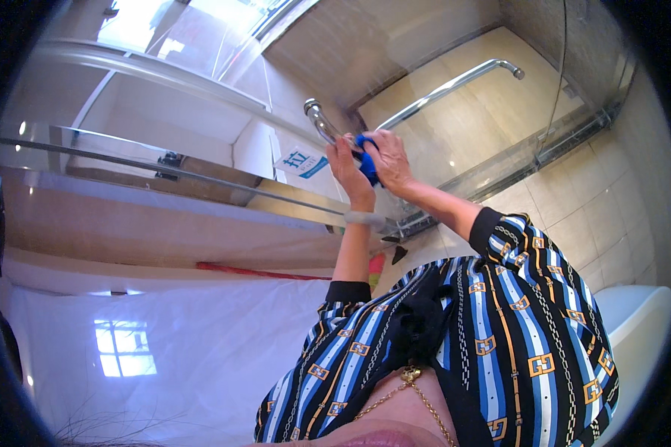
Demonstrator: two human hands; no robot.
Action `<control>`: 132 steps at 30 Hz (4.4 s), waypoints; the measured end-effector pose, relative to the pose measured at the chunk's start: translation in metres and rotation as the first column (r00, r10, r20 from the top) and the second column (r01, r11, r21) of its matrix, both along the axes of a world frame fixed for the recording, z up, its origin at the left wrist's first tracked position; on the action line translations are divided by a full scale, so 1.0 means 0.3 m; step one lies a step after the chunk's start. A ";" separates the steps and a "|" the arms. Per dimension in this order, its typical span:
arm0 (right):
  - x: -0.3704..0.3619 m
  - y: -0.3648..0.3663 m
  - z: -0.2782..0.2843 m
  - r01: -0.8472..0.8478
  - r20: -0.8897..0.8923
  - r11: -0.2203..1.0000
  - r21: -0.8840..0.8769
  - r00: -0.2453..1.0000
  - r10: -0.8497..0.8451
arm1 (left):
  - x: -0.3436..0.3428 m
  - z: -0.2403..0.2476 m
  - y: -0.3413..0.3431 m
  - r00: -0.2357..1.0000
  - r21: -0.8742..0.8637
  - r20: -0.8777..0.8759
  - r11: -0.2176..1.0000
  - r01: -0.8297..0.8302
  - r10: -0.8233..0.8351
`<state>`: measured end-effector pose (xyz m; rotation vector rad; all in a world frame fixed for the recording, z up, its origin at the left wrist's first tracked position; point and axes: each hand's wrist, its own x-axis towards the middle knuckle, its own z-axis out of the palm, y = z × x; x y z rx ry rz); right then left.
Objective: The person mops the tiled floor around a white bathtub using a green mop. They then wipe the bathtub rim, wall tiles, and glass shower door with a blue cloth. The person also cleans the metal shower handle and door frame.
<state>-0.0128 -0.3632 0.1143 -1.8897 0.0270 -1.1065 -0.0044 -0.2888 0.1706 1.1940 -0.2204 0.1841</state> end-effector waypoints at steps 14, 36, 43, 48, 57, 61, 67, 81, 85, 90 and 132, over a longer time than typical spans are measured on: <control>-0.038 -0.058 0.076 -0.231 -0.158 0.886 0.401 0.935 0.316 | 0.038 -0.084 -0.012 0.980 -0.020 0.137 0.989 0.146 -0.142; 0.027 -0.733 0.023 0.820 -0.040 0.550 0.161 0.562 -0.826 | 0.008 -0.061 -0.075 0.992 -0.032 0.124 0.999 -0.025 0.029; -0.026 -0.340 -0.016 0.356 -0.011 0.934 0.038 0.934 -0.356 | 0.002 -0.044 0.008 0.995 -0.017 0.093 0.999 0.031 -0.029; -0.079 -0.848 -0.051 0.729 0.036 0.671 -0.138 0.681 -0.732 | 0.028 -0.086 0.018 0.988 0.037 0.147 0.998 -0.048 0.042; 0.009 -0.573 0.016 0.696 0.118 0.718 -0.004 0.713 -0.691 | 0.053 -0.104 0.103 0.987 -0.008 0.070 0.989 -0.146 0.146; -0.013 -0.279 0.149 0.082 0.086 0.897 -0.434 0.995 -0.049 | 0.086 -0.124 0.143 0.984 -0.004 0.111 0.990 -0.143 0.142; 0.044 -0.350 0.347 0.283 0.321 0.805 -0.521 0.939 -0.123 | 0.086 -0.103 0.127 0.989 -0.034 0.131 0.998 -0.062 0.065; 0.146 -0.164 0.328 0.156 0.221 0.978 -0.142 0.968 -0.122 | 0.137 -0.200 0.035 0.996 0.088 0.067 0.994 -0.067 0.061; 0.149 -0.037 0.414 -0.098 0.210 0.970 -0.223 0.967 0.146 | 0.141 -0.224 -0.009 0.989 0.104 0.150 0.995 -0.007 -0.009; 0.123 -0.008 0.368 0.005 0.110 0.788 -0.615 0.991 0.080 | 0.130 -0.326 -0.017 0.974 -0.044 0.122 0.979 0.200 -0.193; 0.133 -0.074 0.219 -0.330 -0.431 0.878 0.346 0.776 0.461 | -0.005 -0.372 -0.030 0.918 0.045 -0.364 0.982 0.186 -0.157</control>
